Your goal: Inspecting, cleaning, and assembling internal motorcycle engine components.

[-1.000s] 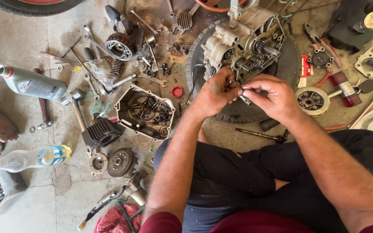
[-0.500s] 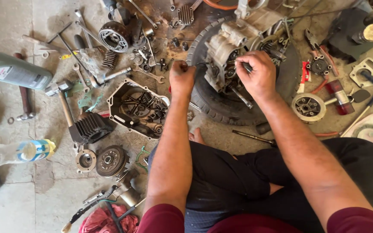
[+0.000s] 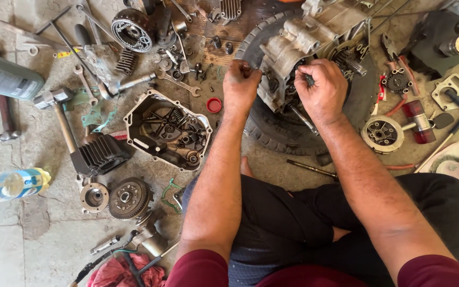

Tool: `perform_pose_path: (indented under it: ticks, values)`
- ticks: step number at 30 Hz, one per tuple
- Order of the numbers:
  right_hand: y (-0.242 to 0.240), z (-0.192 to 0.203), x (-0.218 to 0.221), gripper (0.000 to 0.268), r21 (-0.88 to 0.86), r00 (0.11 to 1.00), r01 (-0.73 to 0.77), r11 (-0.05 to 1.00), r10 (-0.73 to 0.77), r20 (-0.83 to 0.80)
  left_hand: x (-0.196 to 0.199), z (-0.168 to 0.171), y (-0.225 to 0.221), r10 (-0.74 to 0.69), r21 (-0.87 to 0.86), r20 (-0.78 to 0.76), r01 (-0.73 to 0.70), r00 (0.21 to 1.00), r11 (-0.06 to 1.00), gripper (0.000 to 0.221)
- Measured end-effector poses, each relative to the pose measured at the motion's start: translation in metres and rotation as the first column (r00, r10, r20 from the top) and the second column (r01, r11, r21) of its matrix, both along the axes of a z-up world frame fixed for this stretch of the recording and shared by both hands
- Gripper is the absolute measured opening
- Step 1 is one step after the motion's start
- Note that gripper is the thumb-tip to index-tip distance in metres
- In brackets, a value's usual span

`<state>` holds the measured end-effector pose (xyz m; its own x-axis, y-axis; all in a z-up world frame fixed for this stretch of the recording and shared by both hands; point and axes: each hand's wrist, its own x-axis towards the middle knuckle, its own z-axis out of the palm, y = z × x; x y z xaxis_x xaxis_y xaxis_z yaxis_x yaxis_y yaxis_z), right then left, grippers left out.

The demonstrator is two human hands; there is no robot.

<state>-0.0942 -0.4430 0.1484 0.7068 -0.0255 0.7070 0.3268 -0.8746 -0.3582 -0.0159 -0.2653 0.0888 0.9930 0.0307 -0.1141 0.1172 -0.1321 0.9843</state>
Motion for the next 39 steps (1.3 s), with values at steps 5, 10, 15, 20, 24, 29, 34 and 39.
perform_pose_path:
  ticks: [5, 10, 15, 20, 24, 29, 34, 39]
  values:
    - [-0.001, -0.003, -0.001, 0.021, -0.014, 0.999, 0.021, 1.0, -0.021, -0.036, 0.0, -0.001, 0.0, -0.012, -0.057, 0.008, 0.013, 1.0, 0.998, 0.024]
    - [0.003, 0.003, -0.003, 0.02, 0.0, 0.997, 0.051, 0.999, -0.051, -0.055, -0.002, 0.005, 0.0, -0.007, -0.014, -0.006, 0.007, 1.0, 1.0, 0.023]
    - [-0.014, -0.018, 0.003, 0.023, 0.404, 0.962, -0.025, 0.914, 0.132, -0.239, -0.001, -0.001, -0.002, -0.013, 0.0, -0.005, 0.013, 1.0, 1.0, 0.023]
    - [-0.025, -0.034, 0.012, 0.016, 0.483, 0.925, 0.07, 0.873, 0.124, -0.358, -0.002, 0.005, -0.001, -0.038, -0.006, -0.023, 0.038, 0.999, 0.999, 0.023]
    - [-0.018, -0.015, 0.012, 0.018, 0.441, 0.904, 0.145, 0.886, 0.063, -0.424, -0.004, 0.009, -0.001, -0.056, 0.075, -0.025, 0.058, 0.998, 0.996, 0.023]
    - [-0.034, -0.033, 0.012, 0.017, 0.589, 0.892, 0.103, 0.801, 0.188, -0.412, -0.001, 0.001, -0.001, -0.047, 0.005, -0.005, 0.047, 0.999, 0.999, 0.024]
    - [-0.032, -0.036, 0.011, 0.021, 0.532, 0.913, 0.115, 0.839, 0.122, -0.39, -0.005, 0.001, -0.002, -0.033, 0.08, 0.012, 0.032, 0.999, 0.996, 0.024]
    - [-0.042, -0.052, 0.016, 0.021, 0.561, 0.904, 0.047, 0.826, 0.203, -0.375, 0.002, -0.037, -0.01, -0.035, 0.117, 0.167, 0.015, 0.985, 0.993, 0.026]
